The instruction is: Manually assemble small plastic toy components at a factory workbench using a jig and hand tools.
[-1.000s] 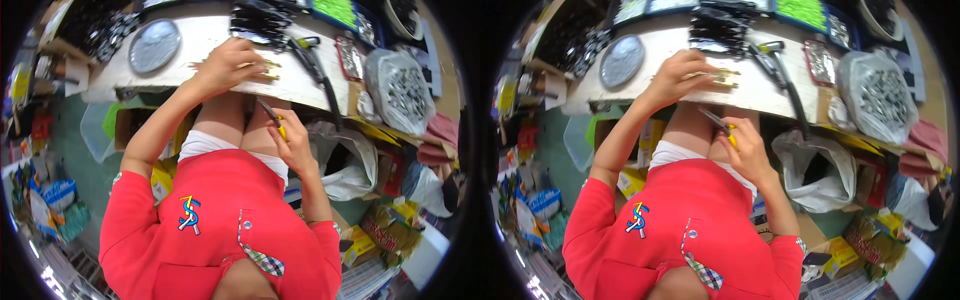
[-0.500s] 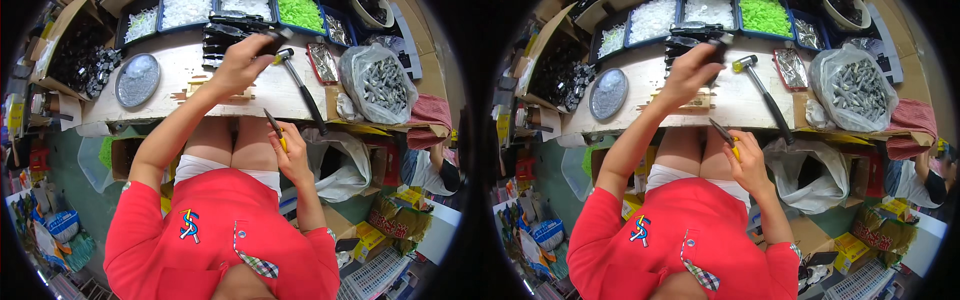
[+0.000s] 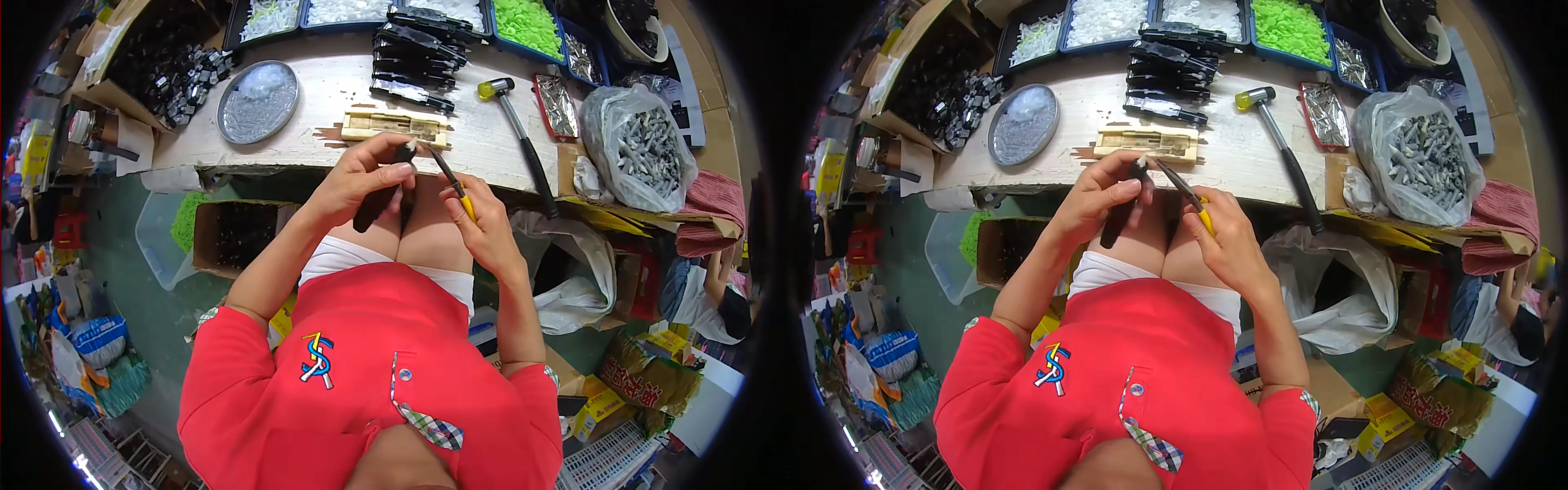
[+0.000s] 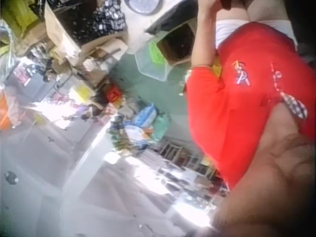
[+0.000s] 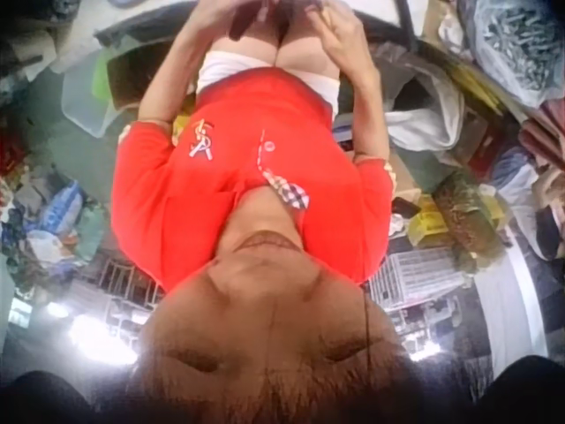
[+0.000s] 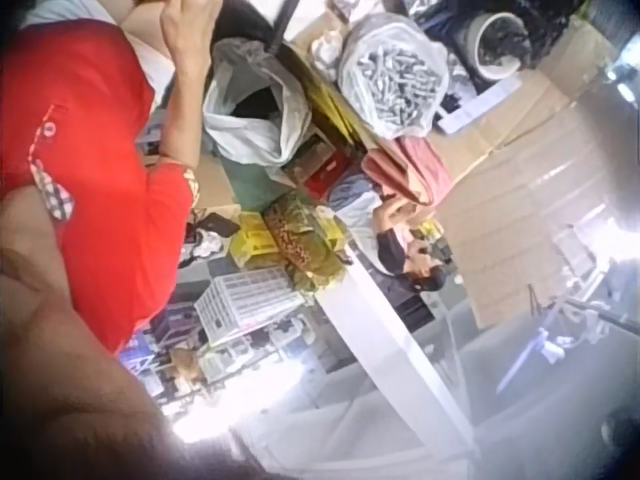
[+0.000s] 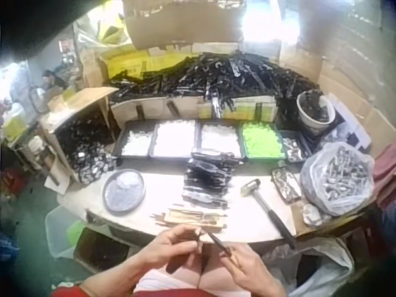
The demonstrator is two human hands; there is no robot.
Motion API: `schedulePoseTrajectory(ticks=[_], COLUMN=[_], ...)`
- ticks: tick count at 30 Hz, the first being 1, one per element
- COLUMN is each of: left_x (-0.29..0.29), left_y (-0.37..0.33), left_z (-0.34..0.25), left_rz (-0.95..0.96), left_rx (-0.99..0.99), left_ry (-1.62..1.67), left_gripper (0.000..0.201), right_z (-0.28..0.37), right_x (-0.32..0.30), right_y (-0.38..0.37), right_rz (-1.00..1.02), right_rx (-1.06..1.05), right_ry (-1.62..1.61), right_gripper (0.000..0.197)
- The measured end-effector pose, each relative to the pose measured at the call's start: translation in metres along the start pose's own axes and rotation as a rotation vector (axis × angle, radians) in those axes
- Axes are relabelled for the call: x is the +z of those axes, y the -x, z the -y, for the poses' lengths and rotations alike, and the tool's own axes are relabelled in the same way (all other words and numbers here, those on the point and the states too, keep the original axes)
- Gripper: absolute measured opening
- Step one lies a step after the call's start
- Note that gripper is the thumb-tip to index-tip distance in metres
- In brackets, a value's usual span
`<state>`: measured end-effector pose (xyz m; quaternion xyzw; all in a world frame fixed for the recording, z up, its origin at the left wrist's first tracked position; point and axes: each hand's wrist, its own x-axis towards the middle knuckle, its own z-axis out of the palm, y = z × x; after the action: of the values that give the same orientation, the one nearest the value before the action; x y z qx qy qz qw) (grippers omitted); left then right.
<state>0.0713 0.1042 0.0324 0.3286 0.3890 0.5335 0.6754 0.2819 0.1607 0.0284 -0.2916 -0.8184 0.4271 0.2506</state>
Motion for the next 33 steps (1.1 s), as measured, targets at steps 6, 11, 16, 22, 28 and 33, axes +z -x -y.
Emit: schedulePoseTrajectory(ticks=[6,11,16,22,28,33], left_x=[0.007,0.007,0.005,0.007,0.008,-0.002], left_y=[0.002,0.001,0.004,0.006,0.005,0.007], left_z=[0.016,0.023,0.024,0.022,0.022,0.0], left_rz=[-0.186,-0.172,-0.174,-0.248,-0.295,-0.044], left_rx=[0.2,0.278,0.287,0.323,0.474,-0.131], left_ry=[-0.202,-0.33,-0.378,-0.65,-0.872,0.02], left_gripper=[0.032,0.03,0.027,0.025,0.019,0.015], right_z=[0.006,0.01,0.011,0.01,0.006,0.005], right_x=[0.007,0.011,0.013,0.012,0.015,0.01], right_y=[0.003,0.003,0.002,0.001,0.002,0.003], right_rz=[-0.025,-0.026,-0.012,0.019,0.038,0.096], right_rx=[-0.019,-0.011,-0.004,-0.028,-0.049,-0.071], right_ry=[0.153,0.162,0.195,0.223,0.261,0.297], right_gripper=[0.017,0.018,0.02,0.02,0.016,0.014])
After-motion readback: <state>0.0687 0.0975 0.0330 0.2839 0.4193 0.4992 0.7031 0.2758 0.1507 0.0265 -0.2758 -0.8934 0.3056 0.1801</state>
